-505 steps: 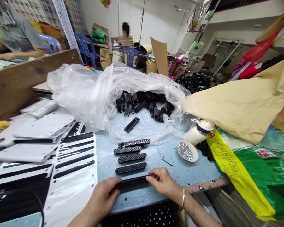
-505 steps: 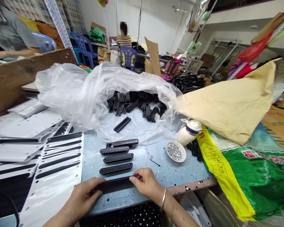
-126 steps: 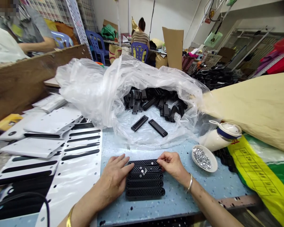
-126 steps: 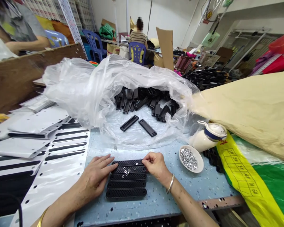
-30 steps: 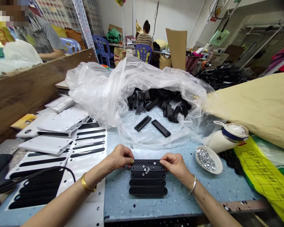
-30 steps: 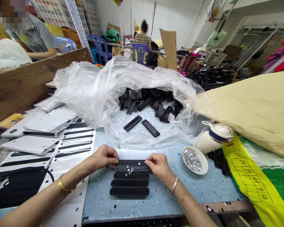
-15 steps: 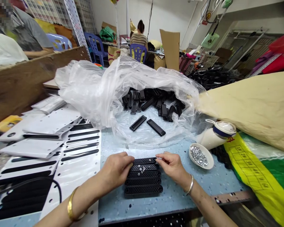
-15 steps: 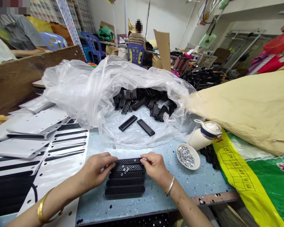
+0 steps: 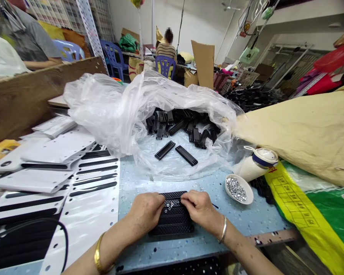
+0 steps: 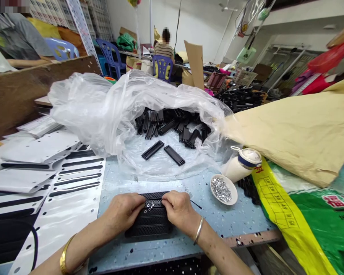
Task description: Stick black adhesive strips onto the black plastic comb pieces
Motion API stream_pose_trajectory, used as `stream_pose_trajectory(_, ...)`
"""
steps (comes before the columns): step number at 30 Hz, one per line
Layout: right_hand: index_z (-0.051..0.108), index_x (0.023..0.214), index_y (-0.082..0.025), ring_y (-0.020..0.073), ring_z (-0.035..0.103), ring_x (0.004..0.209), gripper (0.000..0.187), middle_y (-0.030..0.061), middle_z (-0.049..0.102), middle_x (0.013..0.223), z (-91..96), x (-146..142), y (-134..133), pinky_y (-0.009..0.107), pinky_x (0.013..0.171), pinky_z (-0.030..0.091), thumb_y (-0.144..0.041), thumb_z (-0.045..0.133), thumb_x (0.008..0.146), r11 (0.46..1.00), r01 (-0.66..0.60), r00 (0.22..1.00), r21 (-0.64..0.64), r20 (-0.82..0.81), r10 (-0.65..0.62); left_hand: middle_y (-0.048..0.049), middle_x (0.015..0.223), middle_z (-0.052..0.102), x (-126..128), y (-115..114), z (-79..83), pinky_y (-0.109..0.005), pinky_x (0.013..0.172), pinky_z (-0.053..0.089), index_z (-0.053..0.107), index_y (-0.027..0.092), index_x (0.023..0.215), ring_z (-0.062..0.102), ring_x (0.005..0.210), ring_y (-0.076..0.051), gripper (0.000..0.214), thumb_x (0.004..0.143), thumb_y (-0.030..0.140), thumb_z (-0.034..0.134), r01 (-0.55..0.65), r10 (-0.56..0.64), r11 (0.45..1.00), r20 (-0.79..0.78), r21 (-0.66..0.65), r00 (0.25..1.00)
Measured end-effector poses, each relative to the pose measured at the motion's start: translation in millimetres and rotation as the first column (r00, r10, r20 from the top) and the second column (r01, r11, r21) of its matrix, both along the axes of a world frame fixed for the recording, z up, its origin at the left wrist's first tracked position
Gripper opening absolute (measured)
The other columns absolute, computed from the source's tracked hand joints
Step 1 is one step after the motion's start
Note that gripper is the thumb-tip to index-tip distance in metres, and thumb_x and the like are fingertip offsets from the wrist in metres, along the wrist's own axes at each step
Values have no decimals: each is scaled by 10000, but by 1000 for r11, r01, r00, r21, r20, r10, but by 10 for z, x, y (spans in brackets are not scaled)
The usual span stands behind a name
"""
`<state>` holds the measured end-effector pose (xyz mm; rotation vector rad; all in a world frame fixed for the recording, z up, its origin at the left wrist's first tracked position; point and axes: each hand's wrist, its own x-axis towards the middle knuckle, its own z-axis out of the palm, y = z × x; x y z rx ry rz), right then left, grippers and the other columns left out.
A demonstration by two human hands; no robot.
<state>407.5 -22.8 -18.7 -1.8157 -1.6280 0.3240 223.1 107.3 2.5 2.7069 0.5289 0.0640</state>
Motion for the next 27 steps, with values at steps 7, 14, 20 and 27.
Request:
stream_pose_trajectory(7,757,909,-171,172,697,666,181,49,758,772,-64,12,-56,255,639,514,-91,643,793,1000,4,999,7,-52,-4,-67,804,724,-155,16,-29,-325,680,529,676,167,912,700,750,-230,208,889,160,469,-15,24,995,89,-99,996)
stream_pose_trajectory(14,704,1075,-112,182,649,649,294,79,710,758,36,-29,-193,282,602,470,-104,445,936,994,-100,985,35,147,94,-82,739,692,-295,-48,-50,-375,596,560,632,128,1129,673,652,-248,358,857,86,404,83,-93,994,153,69,984)
stream_pose_trajectory(20,601,1229,-33,202,561,600,433,75,637,719,17,-57,-332,331,557,369,4,380,859,979,-200,832,-46,520,194,-104,746,688,-349,-103,-109,-433,569,585,593,72,1199,666,636,-275,481,749,14,434,147,-167,969,92,198,982)
stream_pose_trajectory(27,543,1283,-65,203,534,617,506,55,619,739,-58,92,-520,354,591,337,36,372,817,980,-171,759,-101,621,197,-99,752,677,-371,-111,-173,-403,564,587,555,58,1225,646,625,-246,505,743,-7,419,135,-171,964,147,231,974)
